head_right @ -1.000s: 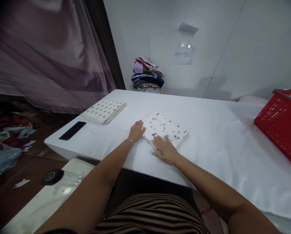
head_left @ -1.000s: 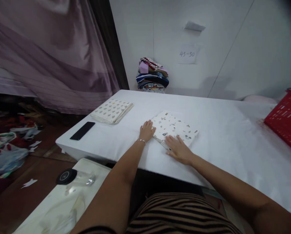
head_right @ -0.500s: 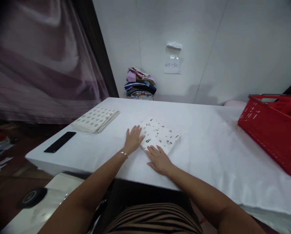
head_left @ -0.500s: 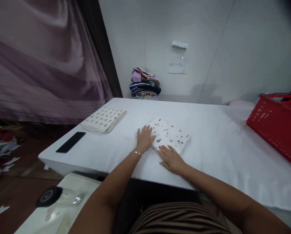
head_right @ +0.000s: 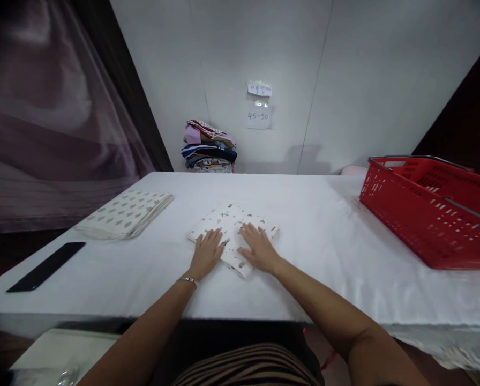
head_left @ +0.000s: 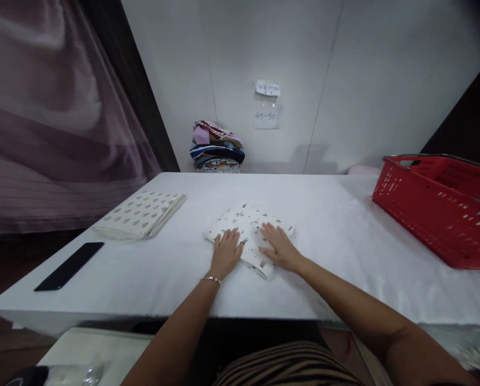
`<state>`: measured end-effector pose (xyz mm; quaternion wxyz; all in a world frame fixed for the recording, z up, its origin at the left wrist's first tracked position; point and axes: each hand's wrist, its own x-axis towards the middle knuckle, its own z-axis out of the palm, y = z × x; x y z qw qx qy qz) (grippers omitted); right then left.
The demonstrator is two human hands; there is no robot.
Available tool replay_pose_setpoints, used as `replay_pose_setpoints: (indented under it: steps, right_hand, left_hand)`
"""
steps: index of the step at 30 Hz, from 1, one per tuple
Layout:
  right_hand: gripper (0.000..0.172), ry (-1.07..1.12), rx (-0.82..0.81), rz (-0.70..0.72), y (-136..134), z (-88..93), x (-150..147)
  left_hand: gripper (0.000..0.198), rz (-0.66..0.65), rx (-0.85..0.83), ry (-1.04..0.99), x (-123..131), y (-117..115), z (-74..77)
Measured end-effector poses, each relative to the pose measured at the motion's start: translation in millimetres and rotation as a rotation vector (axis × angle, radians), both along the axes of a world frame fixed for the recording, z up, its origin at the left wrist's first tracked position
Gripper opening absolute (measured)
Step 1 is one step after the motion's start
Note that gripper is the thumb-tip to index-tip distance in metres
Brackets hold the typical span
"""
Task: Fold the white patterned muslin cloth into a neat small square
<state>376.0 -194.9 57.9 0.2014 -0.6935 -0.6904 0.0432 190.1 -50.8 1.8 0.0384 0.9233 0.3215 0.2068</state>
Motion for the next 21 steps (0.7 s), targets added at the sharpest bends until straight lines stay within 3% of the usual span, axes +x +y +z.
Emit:
replay_pose_setpoints:
  steps: [4, 11, 15, 18, 21]
  right_hand:
    - [0.064, 0.022, -0.021, -0.207, 16, -17.5, 44]
    - [0.060, 0.136, -0.027, -0.206, 17, -57.3, 69]
    - [0.069, 0.434, 0.109, -0.462, 9, -71.5, 81]
    - [0.074, 0.660, 0.131, -0.597, 7, -80.0, 97]
    - [0.076, 0.725, 0.120, -0.638, 16, -79.5, 109]
  left_hand:
    - [0.040, 0.004, 0.002, -0.011, 0, -3, 1.6]
    - [0.040, 0.015, -0.068, 0.004, -1, -10, 8.3]
    - [0.040, 0.005, -0.186, -0.018, -4, -4, 16.2]
    - [0.042, 0.179, -0.213, -0.117, -10, 14, 23.6]
    - [0.046, 0.397, -0.270, -0.177, -17, 40, 28.2]
